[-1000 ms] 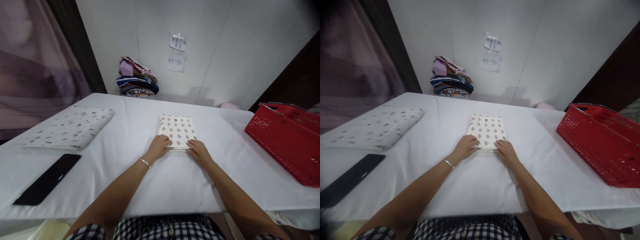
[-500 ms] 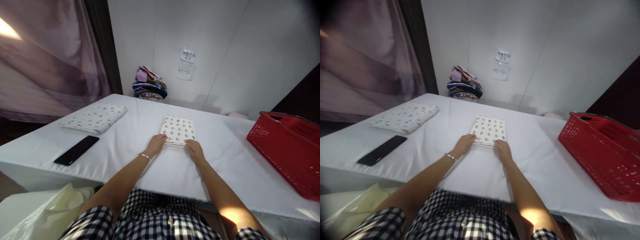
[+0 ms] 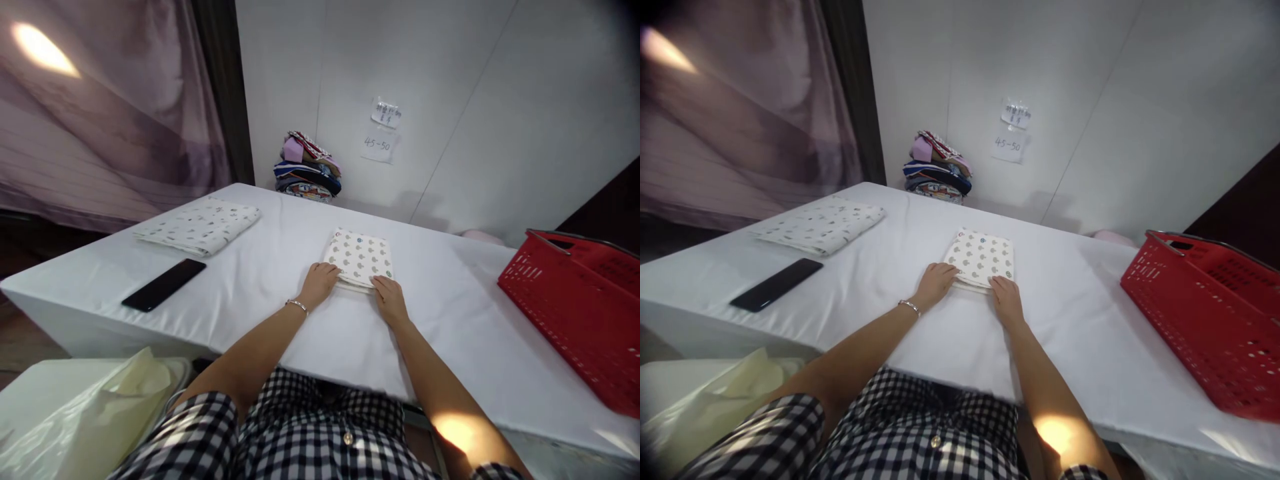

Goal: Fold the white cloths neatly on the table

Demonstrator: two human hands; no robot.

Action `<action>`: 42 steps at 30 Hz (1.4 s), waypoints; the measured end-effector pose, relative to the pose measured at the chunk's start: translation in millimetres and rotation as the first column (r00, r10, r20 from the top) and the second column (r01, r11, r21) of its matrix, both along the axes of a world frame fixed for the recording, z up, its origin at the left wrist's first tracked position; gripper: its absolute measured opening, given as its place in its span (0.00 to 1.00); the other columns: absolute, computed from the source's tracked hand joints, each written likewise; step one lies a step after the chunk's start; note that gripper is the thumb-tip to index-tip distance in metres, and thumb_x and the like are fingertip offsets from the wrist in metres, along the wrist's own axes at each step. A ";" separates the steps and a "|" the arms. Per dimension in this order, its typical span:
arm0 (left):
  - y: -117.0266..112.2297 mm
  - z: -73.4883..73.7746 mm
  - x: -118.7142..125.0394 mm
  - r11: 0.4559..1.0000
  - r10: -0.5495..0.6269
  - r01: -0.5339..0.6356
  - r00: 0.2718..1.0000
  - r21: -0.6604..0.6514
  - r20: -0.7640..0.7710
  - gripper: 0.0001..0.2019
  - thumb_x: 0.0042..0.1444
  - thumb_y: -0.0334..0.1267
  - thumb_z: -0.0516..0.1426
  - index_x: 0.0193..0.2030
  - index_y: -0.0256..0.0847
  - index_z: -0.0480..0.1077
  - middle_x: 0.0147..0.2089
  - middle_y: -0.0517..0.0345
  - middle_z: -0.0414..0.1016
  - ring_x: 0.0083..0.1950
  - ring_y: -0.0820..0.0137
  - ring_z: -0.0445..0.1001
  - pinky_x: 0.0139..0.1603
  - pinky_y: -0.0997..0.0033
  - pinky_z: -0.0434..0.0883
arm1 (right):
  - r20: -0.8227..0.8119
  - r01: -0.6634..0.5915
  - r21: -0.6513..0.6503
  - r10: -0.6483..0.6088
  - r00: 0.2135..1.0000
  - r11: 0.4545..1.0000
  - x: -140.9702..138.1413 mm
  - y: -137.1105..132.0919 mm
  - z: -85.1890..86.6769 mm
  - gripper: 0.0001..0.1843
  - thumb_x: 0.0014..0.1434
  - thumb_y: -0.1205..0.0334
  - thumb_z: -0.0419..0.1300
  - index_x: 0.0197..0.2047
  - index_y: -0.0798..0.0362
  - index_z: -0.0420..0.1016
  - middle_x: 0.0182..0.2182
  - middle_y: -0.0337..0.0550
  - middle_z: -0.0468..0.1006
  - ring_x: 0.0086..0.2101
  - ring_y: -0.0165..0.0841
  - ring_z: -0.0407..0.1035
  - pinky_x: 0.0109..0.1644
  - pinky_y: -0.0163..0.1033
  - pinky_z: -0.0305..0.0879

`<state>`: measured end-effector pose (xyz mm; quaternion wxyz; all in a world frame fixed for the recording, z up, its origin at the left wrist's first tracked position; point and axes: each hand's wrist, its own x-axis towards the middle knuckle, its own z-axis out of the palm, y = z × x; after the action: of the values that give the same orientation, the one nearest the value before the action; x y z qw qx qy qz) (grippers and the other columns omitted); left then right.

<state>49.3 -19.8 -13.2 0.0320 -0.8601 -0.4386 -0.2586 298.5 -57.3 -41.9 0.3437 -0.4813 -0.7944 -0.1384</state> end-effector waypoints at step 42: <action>0.7 -1.9 -17.1 0.915 0.342 -0.178 0.818 -0.361 0.463 0.11 0.54 0.31 0.51 0.41 0.43 0.73 0.44 0.59 0.72 0.43 0.70 0.70 0.47 0.70 0.68 | 0.029 0.006 -0.084 -0.003 1.000 0.996 -9.0 -1.4 4.3 0.16 0.62 0.65 0.48 0.48 0.49 0.74 0.42 0.46 0.74 0.44 0.38 0.65 0.46 0.45 0.60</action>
<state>32.2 -19.1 -15.1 -0.1833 -0.6842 -0.5795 -0.4031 289.6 -58.7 -37.7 0.3113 -0.4950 -0.8034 -0.1125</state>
